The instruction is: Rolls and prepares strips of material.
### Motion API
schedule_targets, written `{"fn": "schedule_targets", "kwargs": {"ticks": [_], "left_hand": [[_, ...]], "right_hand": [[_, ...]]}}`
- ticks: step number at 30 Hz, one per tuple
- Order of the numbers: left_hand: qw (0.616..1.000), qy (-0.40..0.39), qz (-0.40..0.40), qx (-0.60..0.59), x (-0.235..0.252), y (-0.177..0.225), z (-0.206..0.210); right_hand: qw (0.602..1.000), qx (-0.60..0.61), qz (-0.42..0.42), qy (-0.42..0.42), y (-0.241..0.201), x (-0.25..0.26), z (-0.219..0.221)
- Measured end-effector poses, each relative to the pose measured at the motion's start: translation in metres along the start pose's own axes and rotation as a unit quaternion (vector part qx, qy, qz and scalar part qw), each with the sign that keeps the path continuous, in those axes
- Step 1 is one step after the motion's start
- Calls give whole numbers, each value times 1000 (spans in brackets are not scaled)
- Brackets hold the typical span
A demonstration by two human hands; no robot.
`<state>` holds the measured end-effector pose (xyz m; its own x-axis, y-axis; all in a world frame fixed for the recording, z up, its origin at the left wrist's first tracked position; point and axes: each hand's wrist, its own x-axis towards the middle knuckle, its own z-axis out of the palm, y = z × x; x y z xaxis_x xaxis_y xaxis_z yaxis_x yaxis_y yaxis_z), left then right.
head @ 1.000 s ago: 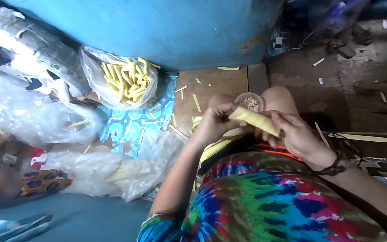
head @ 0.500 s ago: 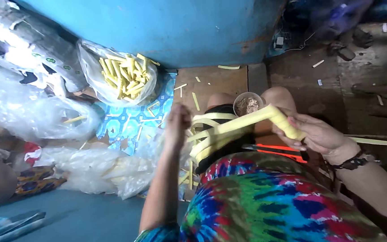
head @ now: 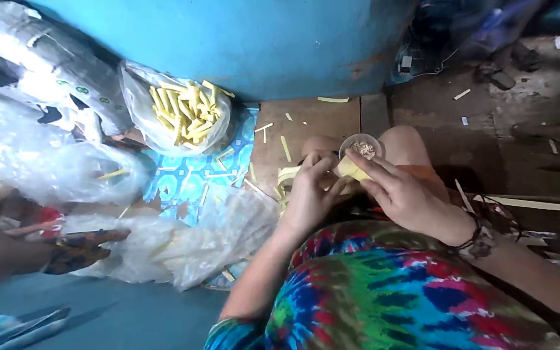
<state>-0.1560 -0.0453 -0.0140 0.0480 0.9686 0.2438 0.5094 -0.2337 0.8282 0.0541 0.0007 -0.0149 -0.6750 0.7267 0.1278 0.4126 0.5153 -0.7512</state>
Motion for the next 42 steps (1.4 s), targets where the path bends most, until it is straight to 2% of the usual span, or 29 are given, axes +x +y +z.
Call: {"fn": "schedule_targets", "kwargs": {"ticks": [1,2,4,5,6,7,9,10,11,13,15,16,19,20,21,24,25,27,28,29,30,32,33,36,37,38,39,41,42], "left_hand": [[999,-15,11,-41,4,-1,0],[995,-44,13,-91,6,-1,-3],[979,-108,8,-175,10,2,-10],[974,-129,7,-187,12,2,-12],[974,-137,2,-181,13,2,-11],[976,-141,-5,-167,14,1,-10],[981,-126,-25,-145,17,-5,-6],[982,-114,-37,-143,18,-7,-5],[983,-107,-47,-145,19,-9,-4],[980,-113,-43,-157,19,-11,-3],[977,-129,-25,-169,19,-11,-2],[975,-134,-24,-176,20,-12,-2],[972,-125,-45,-193,20,-13,-1],[974,-122,-48,-186,20,-13,-1],[975,-123,-46,-177,21,-14,-2],[976,-130,-22,-171,22,-17,-1],[975,-129,-20,-177,23,-18,0],[975,-126,-33,-183,23,-20,0],[974,-126,-42,-183,23,-21,0],[973,-128,-50,-184,23,-21,-1],[972,-132,-56,-185,23,-22,0],[971,-138,-52,-188,24,-23,-1],[971,-139,-49,-191,25,-24,0],[970,-137,-64,-191,28,-23,0],[970,-137,-71,-186,29,-22,1],[970,-140,-74,-185,30,-21,1],[969,-144,-74,-187,31,-20,3],[967,-148,-69,-195,32,-21,6],[966,-150,-67,-200,33,-22,8]], "right_hand": [[992,112,39,-46,-2,-2,-10],[954,268,83,-103,-1,-4,-19],[814,531,145,-186,8,-10,-29],[771,583,163,-197,12,-13,-28],[771,586,169,-185,13,-15,-25],[812,541,161,-152,12,-18,-21],[947,311,81,-15,10,-23,-12],[983,172,17,60,14,-24,-7],[987,113,-23,112,20,-24,-3],[958,261,79,85,22,-25,-7],[851,472,229,12,20,-24,-14],[848,472,240,10,22,-26,-15],[977,176,55,104,33,-37,-4],[984,122,16,131,36,-38,-2],[979,150,40,129,37,-39,-3],[882,413,219,61,31,-35,-15],[892,397,210,61,33,-36,-16],[968,209,94,105,42,-43,-9],[982,130,36,129,48,-45,-4],[982,131,28,133,50,-46,-2],[967,213,81,114,50,-46,-3],[870,429,234,58,42,-40,-12],[850,455,258,51,41,-40,-14],[967,209,88,119,53,-51,-5],[979,142,40,139,57,-54,-3],[976,164,51,137,59,-56,-3],[950,268,114,109,56,-57,-6],[846,466,251,64,52,-55,-15],[843,468,255,67,54,-56,-16]]}}
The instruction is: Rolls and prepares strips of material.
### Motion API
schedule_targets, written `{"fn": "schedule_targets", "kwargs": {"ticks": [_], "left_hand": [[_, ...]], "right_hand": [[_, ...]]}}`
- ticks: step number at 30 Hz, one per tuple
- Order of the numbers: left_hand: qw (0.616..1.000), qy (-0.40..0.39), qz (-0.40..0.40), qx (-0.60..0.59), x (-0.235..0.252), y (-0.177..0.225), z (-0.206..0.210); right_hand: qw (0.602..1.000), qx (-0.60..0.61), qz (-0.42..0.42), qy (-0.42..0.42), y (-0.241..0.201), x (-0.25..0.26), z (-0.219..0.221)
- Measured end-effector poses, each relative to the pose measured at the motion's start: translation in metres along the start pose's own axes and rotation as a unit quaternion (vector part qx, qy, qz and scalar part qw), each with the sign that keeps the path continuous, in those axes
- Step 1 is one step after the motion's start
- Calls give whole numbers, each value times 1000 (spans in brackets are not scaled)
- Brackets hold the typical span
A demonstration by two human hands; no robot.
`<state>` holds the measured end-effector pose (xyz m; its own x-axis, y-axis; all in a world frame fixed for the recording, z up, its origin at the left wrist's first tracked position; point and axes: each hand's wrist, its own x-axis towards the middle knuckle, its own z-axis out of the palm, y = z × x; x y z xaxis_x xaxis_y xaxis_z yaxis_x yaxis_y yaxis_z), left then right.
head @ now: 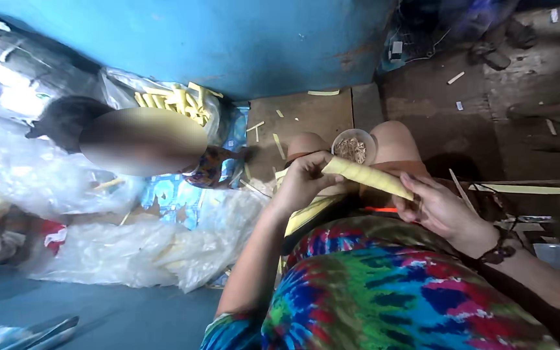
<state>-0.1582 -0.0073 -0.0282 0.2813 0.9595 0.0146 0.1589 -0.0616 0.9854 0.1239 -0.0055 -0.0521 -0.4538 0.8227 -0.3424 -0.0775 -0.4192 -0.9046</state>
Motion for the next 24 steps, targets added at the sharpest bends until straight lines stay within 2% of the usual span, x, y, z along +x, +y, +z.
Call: {"fn": "schedule_targets", "kwargs": {"ticks": [1,3,4,5,6,7,8,9,10,12,13,14,15,16,17,18,19,20,21,22,24], "left_hand": [[1000,0,-1,-4,1,-1,1],[1000,-1,-14,-8,3,0,2],[1000,-5,-18,-9,4,1,2],[1000,-9,-21,-10,5,1,2],[1000,-11,-21,-9,6,2,3],[1000,-15,-18,-9,6,1,3],[1000,-19,-15,-13,7,1,3],[999,-22,-18,-17,7,1,2],[999,-20,-25,-18,6,1,2],[999,-12,-37,-18,5,1,2],[999,-12,-40,-21,5,0,2],[999,-14,-39,-24,6,-1,2],[999,-17,-35,-25,7,-2,2],[999,-19,-34,-27,7,-2,2],[999,-21,-33,-29,7,-1,2],[999,-19,-33,-27,7,-1,2],[999,-15,-34,-23,7,0,2],[999,-12,-35,-19,6,0,2],[999,-11,-36,-20,6,-1,1],[999,-13,-36,-26,7,-1,0],[999,-19,-34,-37,7,-1,-1]], "right_hand": [[995,-69,-65,10,5,-1,-3],[936,-261,-234,38,18,-2,-10],[923,-280,-259,42,22,-1,-12],[949,-231,-213,30,21,-2,-13],[985,-126,-114,6,14,-3,-12],[999,-29,-16,-3,8,-4,-10],[999,16,30,-5,4,-5,-8],[1000,-11,4,-2,6,-5,-9],[991,-104,-85,7,13,-6,-12],[921,-294,-253,40,25,-4,-16],[923,-288,-252,38,26,-5,-17],[961,-206,-182,19,21,-6,-15],[994,-80,-71,-5,13,-7,-13],[999,17,25,-12,7,-7,-10],[997,42,57,-7,4,-7,-9],[1000,-11,15,-3,7,-8,-11],[990,-115,-81,6,14,-9,-14],[958,-227,-174,20,21,-8,-16],[932,-279,-229,30,25,-7,-17],[944,-252,-214,20,24,-8,-17],[998,-50,-37,-20,11,-9,-13]]}}
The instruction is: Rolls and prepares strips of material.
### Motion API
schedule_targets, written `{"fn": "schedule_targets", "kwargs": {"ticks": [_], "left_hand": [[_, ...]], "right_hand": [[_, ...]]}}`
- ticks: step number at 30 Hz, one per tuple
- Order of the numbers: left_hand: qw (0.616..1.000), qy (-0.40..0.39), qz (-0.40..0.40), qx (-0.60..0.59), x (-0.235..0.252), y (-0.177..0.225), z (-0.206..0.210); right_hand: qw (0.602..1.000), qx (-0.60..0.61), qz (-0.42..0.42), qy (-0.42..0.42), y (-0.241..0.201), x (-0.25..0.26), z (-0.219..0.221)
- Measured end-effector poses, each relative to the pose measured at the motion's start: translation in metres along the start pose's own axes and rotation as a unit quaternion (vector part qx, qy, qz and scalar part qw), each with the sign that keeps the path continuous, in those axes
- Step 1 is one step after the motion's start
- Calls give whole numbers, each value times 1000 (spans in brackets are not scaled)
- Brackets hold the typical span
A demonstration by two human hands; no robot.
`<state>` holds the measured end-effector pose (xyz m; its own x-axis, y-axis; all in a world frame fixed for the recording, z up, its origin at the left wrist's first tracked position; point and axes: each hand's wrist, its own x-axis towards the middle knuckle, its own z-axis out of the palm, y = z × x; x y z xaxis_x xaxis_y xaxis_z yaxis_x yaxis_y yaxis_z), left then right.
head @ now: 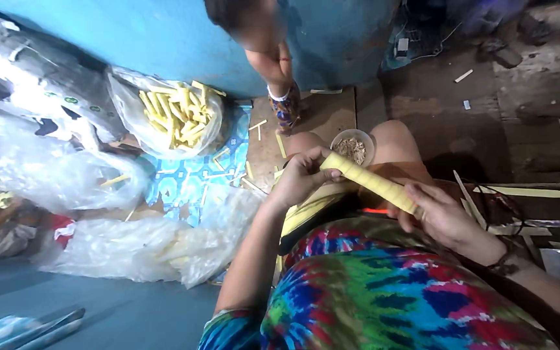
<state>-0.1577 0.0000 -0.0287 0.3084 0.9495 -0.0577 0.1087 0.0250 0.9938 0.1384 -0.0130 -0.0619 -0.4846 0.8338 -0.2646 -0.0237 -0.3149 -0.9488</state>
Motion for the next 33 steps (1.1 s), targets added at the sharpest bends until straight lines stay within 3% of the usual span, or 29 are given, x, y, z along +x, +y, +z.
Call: {"fn": "schedule_targets", "kwargs": {"ticks": [1,2,3,4,6,7,9,10,11,13,15,16,17,18,19,20,22,24,27,30,33], "left_hand": [[1000,-2,1,-5,0,0,0],[1000,-1,4,-7,0,1,0],[1000,3,5,-6,-1,1,0],[1000,9,6,-7,-1,1,-1],[1000,19,13,-5,-2,-1,-1],[1000,20,17,-7,-1,-2,-1],[999,16,25,-15,1,-5,-1],[999,15,27,-17,1,-6,-1],[999,16,28,-16,1,-6,0],[999,27,24,-8,1,-6,0],[999,34,19,18,3,-10,1],[999,30,19,28,4,-13,1],[999,23,24,25,5,-17,3],[999,12,32,13,6,-21,4],[999,-2,47,2,9,-23,7],[998,-14,62,-8,13,-25,11],[996,-31,79,-22,21,-25,17],[996,-38,84,-15,29,-25,22],[995,-22,96,23,38,-25,24],[994,-11,96,44,44,-25,26],[995,4,84,45,45,-30,28]], "right_hand": [[996,66,56,-5,-4,1,2],[998,51,42,-1,-3,1,2],[999,-39,-31,12,1,0,2],[976,-173,-131,36,8,0,1],[899,-340,-266,72,18,3,0],[918,-310,-240,60,15,1,1],[999,-39,-22,-6,-3,-2,3],[995,68,67,-16,-10,-2,5],[993,90,76,-13,-11,-2,5],[991,-82,-97,31,0,-3,5],[914,-293,-266,90,10,0,0],[917,-291,-256,96,8,-4,-1],[964,-194,-167,73,1,-10,-1],[998,-28,-44,39,-8,-15,-3],[993,103,47,19,-12,-19,-6],[982,165,89,10,-13,-23,-10],[988,136,62,25,-7,-31,-19],[995,28,6,95,6,-39,-35],[958,-22,-23,286,51,-50,-91],[863,-39,46,502,122,-92,-182],[742,-20,182,645,184,-162,-255]]}}
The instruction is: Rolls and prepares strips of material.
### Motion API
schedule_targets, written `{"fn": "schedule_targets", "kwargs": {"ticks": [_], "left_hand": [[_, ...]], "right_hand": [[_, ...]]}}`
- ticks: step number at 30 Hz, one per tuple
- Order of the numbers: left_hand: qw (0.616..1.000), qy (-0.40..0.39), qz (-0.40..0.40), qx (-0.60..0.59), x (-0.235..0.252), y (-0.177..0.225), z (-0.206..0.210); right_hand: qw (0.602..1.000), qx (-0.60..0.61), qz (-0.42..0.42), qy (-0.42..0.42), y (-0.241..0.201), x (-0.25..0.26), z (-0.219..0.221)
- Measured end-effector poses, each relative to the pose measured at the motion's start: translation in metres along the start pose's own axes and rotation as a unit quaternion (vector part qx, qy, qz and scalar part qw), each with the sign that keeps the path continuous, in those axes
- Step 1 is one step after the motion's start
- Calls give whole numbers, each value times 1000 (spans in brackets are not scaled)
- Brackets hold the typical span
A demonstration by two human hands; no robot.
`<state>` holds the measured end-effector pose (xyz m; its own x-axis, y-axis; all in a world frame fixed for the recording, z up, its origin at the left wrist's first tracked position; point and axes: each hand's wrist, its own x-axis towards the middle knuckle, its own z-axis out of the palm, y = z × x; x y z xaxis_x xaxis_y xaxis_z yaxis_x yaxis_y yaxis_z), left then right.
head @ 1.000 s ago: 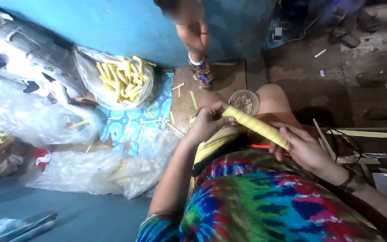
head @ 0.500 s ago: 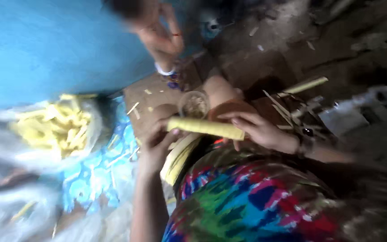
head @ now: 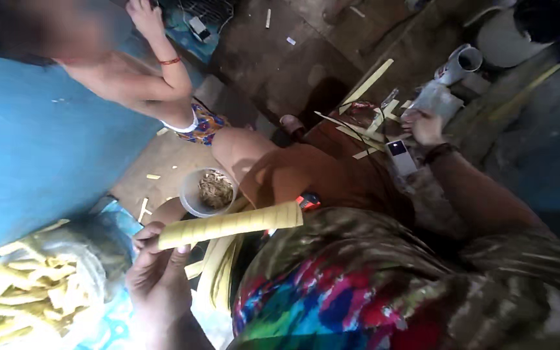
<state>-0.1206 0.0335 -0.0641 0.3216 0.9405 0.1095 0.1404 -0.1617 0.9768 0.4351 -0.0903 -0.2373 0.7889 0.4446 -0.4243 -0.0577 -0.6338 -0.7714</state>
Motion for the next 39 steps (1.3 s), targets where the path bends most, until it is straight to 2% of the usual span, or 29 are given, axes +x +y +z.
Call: {"fn": "schedule_targets", "kwargs": {"ticks": [2,4,5,7,9,11,13,14,16,17,19,20,23,25,27,31,33,39], "left_hand": [[1000,4,-9,-8,-1,-3,3],[1000,3,-17,-16,-1,-4,7],[1000,1,-21,-18,0,-4,11],[999,-21,-29,-23,2,-1,20],[998,-49,-26,-10,7,5,28],[997,-77,-9,4,13,13,32],[996,-88,9,29,18,26,33],[995,-86,21,46,20,34,31],[993,-70,52,81,18,50,26],[992,-57,62,91,14,56,20],[991,-25,74,108,-1,64,7],[990,-5,76,116,-11,65,1],[988,70,43,129,-48,53,-15],[984,130,0,125,-78,39,-29],[968,169,-67,174,-107,19,-37],[893,119,-259,349,-135,-22,-23],[880,134,-261,373,-138,-27,-13],[907,136,-181,355,-137,3,-15]], "right_hand": [[994,-12,78,79,36,21,-35],[990,-15,100,96,46,18,-47],[993,-16,81,87,42,10,-41],[999,-20,-39,23,23,-15,-14],[980,31,-170,-99,-21,-52,29],[916,99,-281,-269,-82,-105,72],[803,125,-353,-464,-138,-154,105],[734,116,-352,-569,-163,-175,118],[602,110,-264,-745,-199,-219,135],[562,101,-199,-796,-207,-238,141],[521,76,-122,-842,-210,-260,152],[512,75,-115,-848,-208,-265,158],[529,38,-151,-834,-205,-275,173],[561,14,-183,-808,-200,-277,182],[597,8,-197,-777,-191,-275,184],[617,-6,-197,-762,-185,-276,190],[614,-16,-190,-766,-185,-280,192],[601,9,-175,-780,-194,-293,188]]}}
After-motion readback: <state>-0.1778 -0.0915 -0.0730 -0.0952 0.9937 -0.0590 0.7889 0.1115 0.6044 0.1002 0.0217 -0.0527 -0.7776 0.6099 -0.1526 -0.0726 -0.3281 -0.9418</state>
